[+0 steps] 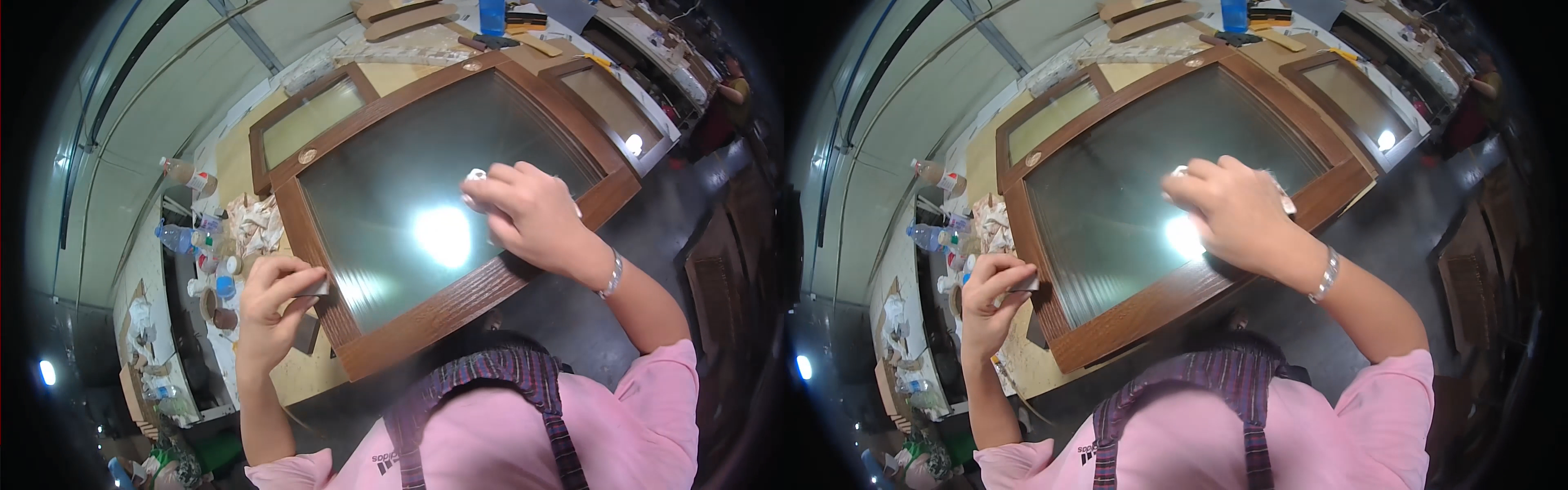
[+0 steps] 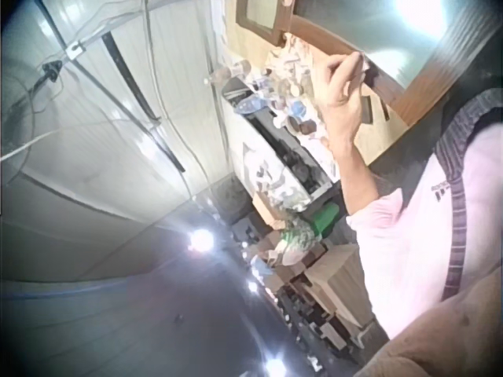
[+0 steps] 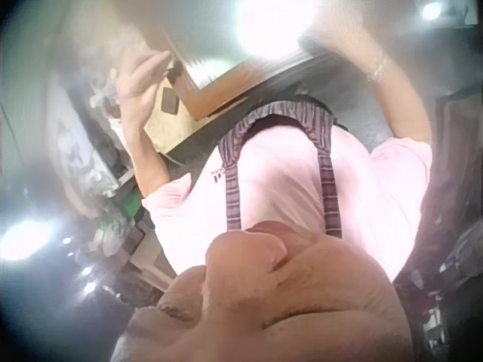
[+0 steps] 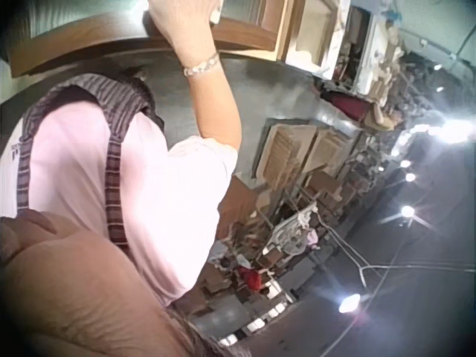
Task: The person wipes a wooden door frame with a cloth, uses a small block to sand or polish the wood, and uses a yellow-handled scraper to clean the edges.
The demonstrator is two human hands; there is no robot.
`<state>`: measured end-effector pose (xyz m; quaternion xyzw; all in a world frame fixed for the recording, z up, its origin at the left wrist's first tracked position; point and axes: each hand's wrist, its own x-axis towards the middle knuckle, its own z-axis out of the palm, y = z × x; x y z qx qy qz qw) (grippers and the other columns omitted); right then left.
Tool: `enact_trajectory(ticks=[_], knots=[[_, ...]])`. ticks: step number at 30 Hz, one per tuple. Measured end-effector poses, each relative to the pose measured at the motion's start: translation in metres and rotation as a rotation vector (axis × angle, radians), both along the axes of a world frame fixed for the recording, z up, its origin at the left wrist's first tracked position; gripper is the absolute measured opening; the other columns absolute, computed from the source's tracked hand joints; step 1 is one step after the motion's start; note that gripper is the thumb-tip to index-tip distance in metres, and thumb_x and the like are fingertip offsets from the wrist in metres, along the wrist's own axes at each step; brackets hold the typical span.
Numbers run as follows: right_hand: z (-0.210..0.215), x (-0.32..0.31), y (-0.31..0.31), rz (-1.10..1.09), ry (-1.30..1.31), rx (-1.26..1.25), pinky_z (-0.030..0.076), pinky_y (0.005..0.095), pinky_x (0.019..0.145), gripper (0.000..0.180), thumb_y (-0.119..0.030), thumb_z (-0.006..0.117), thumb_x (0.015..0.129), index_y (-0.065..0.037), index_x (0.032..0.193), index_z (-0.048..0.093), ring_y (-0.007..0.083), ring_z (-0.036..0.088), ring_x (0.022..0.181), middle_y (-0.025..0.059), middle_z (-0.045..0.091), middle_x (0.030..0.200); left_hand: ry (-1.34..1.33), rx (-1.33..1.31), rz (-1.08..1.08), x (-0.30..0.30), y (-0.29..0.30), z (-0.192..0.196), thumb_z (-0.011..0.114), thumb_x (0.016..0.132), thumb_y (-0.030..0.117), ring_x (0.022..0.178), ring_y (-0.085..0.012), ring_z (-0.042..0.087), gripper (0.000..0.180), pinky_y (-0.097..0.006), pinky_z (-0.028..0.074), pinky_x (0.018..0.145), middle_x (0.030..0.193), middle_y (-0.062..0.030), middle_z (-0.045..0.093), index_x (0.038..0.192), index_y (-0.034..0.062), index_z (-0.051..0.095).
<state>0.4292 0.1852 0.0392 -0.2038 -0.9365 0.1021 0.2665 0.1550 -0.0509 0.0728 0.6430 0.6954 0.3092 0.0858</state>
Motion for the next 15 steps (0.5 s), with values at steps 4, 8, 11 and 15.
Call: enact_trajectory(ticks=[4,8,11,15], knots=[[-0.01,0.016,-0.017,-0.019,0.058,0.129,0.045,0.0379,0.063,0.023,-0.005,0.065,0.072,-0.011,0.094,0.066,0.0266,0.053,0.077,0.0025,0.059,0.09,0.228,-0.1,-0.132,0.004,0.016,0.011,0.075,0.07,-0.008,0.1,-0.0289,0.059,0.04,-0.038,0.05,0.085,0.105,-0.008,0.065,0.106,0.0095,0.077],[-0.01,0.016,-0.017,-0.019,0.12,0.068,0.045,0.0389,0.065,0.023,-0.006,0.065,0.072,-0.011,0.094,0.065,0.0266,0.053,0.078,0.0028,0.059,0.091,0.302,-0.145,-0.085,-0.02,0.044,0.013,0.074,0.072,-0.008,0.102,-0.0291,0.059,0.037,-0.039,0.049,0.088,0.107,-0.0075,0.065,0.104,0.01,0.078],[-0.009,0.016,-0.017,0.001,0.102,0.035,0.046,0.0394,0.067,0.024,-0.005,0.066,0.072,-0.012,0.096,0.067,0.027,0.054,0.08,0.0026,0.061,0.094,0.37,-0.111,-0.023,-0.044,0.053,0.01,0.074,0.071,-0.01,0.1,-0.0291,0.06,0.036,-0.038,0.052,0.086,0.104,-0.0082,0.066,0.102,0.009,0.079],[-0.01,0.02,-0.014,-0.015,0.088,-0.018,0.045,0.0397,0.071,0.028,-0.005,0.067,0.072,-0.013,0.099,0.07,0.0268,0.057,0.083,0.0015,0.065,0.097,0.351,-0.243,-0.12,-0.01,0.045,0.024,0.072,0.071,-0.011,0.104,-0.0286,0.061,0.034,-0.038,0.053,0.087,0.106,-0.0078,0.068,0.098,0.0093,0.08]])
